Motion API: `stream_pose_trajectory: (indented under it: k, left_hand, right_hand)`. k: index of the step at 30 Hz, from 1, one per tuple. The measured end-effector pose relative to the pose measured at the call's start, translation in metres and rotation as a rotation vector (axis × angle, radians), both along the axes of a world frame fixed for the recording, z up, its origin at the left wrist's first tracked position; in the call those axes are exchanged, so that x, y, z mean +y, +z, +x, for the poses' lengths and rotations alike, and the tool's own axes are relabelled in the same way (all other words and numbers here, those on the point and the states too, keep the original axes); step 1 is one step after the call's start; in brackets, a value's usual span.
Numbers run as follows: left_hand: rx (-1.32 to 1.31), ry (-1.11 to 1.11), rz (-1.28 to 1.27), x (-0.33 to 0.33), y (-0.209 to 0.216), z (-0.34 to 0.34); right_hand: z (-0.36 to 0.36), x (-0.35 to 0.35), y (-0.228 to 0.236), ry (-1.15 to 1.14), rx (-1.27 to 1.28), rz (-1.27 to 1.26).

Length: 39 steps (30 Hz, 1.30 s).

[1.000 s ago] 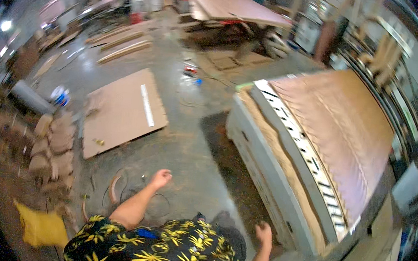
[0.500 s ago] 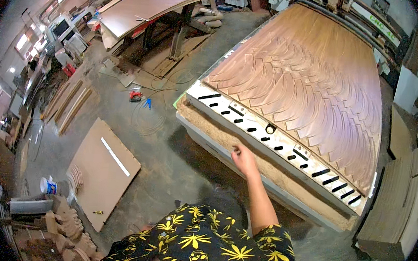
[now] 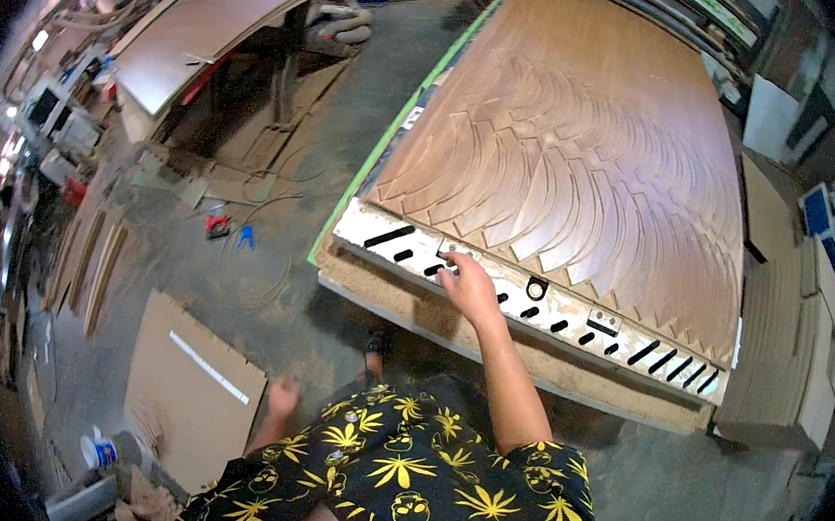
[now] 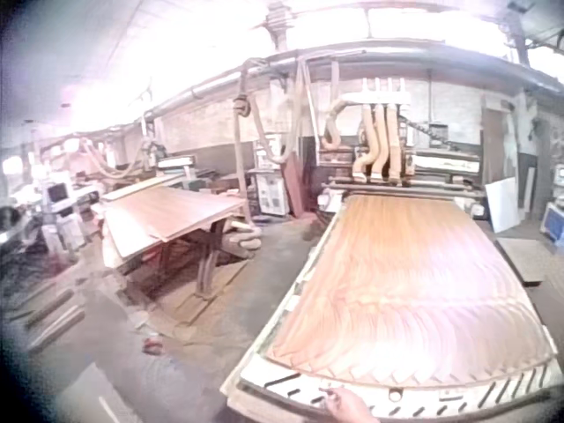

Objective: The person measures a large sheet of wood veneer with a ruler and pen, then removes various curved wood pieces from the sheet and stacks them onto a separate pallet.

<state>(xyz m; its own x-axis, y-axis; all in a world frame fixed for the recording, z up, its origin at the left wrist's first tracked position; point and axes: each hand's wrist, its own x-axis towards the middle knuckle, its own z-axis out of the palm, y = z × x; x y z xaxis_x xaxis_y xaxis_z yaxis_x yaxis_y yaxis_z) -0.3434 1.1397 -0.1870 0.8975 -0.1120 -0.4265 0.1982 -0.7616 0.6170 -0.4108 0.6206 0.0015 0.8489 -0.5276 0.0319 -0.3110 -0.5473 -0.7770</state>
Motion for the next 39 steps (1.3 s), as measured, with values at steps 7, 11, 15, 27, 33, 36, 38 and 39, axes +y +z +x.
stream_pose_trajectory:
  k: [7,11,15,27,33,36,38,39]
  left_hand:
    - [-0.293,-0.413,-0.21,-0.216,0.126,0.173]
    - [-0.406,-0.663,-0.511,-0.328,0.166,0.203]
    - [-0.55,-0.962,-0.297,-0.399,0.193,0.189]
    - [-0.778,-0.951,-0.006,-0.458,0.169,0.148]
    - [-0.793,-0.968,0.072,-0.462,0.178,0.144]
    - [-0.763,-0.99,0.114,-0.468,0.181,0.145]
    - [-0.743,-0.999,0.115,-0.47,0.185,0.146]
    - [-0.716,-1.008,0.112,-0.47,0.187,0.148]
  right_hand:
    - [-0.034,0.028,0.002,-0.242,0.174,0.141]
    - [-0.053,0.056,0.025,-0.408,0.231,0.165]
    - [-0.078,0.068,0.023,-0.505,0.142,0.168]
    - [-0.145,0.045,0.012,-0.621,0.212,0.222]
    - [-0.155,0.032,-0.001,-0.565,0.234,0.156]
    - [-0.151,0.031,-0.001,-0.511,0.2,0.161]
    - [-0.148,0.03,-0.002,-0.489,0.138,0.162]
    - [-0.148,0.032,-0.003,-0.491,0.131,0.165]
